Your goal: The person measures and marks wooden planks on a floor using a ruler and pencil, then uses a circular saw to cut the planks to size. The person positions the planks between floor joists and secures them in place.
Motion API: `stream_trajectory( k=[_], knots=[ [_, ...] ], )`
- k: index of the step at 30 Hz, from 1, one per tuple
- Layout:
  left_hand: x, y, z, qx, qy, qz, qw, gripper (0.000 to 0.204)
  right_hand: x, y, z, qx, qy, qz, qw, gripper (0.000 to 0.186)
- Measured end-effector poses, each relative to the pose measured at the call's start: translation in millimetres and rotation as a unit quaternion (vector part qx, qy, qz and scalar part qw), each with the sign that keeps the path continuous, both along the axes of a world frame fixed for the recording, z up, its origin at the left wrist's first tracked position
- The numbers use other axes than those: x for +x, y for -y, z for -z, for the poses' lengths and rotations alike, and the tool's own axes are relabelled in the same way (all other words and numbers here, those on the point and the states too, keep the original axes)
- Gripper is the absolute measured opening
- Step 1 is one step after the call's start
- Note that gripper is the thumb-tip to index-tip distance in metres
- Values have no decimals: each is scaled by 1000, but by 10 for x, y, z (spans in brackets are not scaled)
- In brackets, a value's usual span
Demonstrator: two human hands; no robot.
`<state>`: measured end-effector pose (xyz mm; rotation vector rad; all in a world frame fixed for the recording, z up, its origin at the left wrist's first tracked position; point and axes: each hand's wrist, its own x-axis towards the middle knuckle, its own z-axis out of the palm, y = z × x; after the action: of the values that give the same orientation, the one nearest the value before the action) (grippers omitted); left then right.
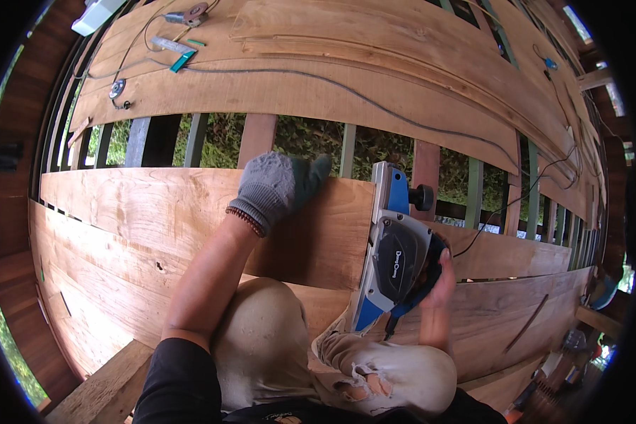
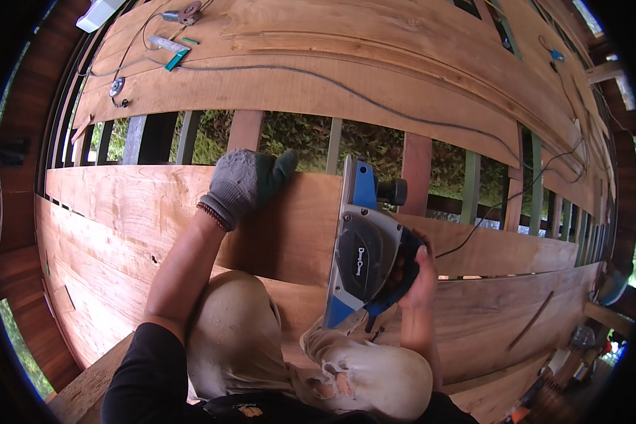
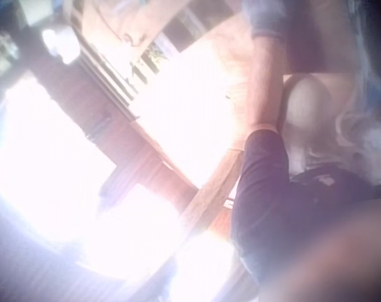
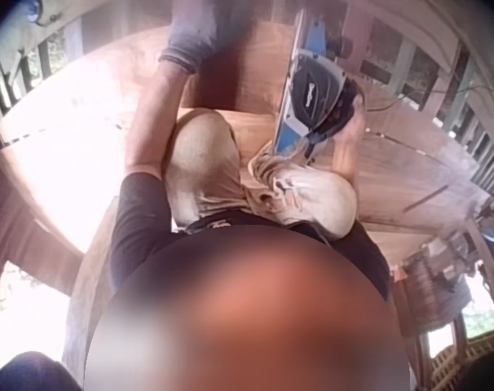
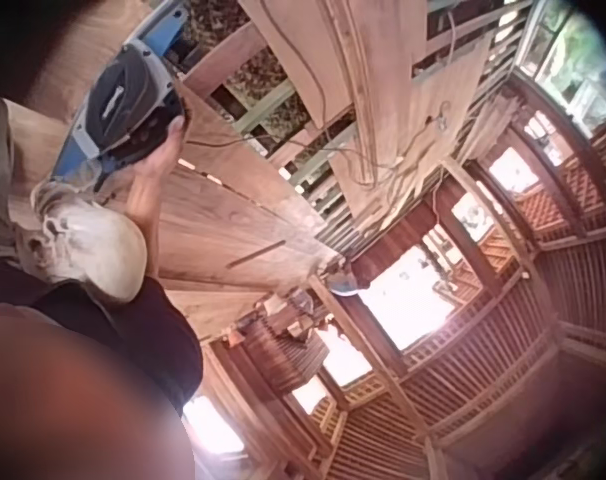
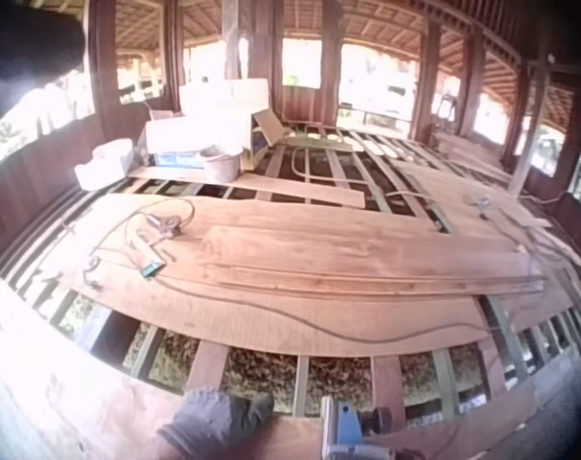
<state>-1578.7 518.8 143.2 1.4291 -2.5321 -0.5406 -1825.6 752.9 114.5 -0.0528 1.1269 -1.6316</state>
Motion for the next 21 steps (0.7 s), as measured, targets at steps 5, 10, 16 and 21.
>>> stream_trajectory(
  k=[5, 10, 16, 21],
  knots=[
    [11, 3, 17, -4, 0, 5, 1000, 68, -68, 233, 56, 0, 3, 34, 999, 46],
    [25, 6, 375, 37, 37, 28, 998, 66, -229, 138, 104, -55, -1, -29, 998, 46],
    [-96, -172, 1400, 108, 93, 78, 987, 62, -381, -129, 33, -62, -80, -12, 995, 46],
    [-104, -199, 1735, 169, 241, 126, 947, 43, -392, -246, -70, 0, -124, -10, 992, 46]
  ],
)
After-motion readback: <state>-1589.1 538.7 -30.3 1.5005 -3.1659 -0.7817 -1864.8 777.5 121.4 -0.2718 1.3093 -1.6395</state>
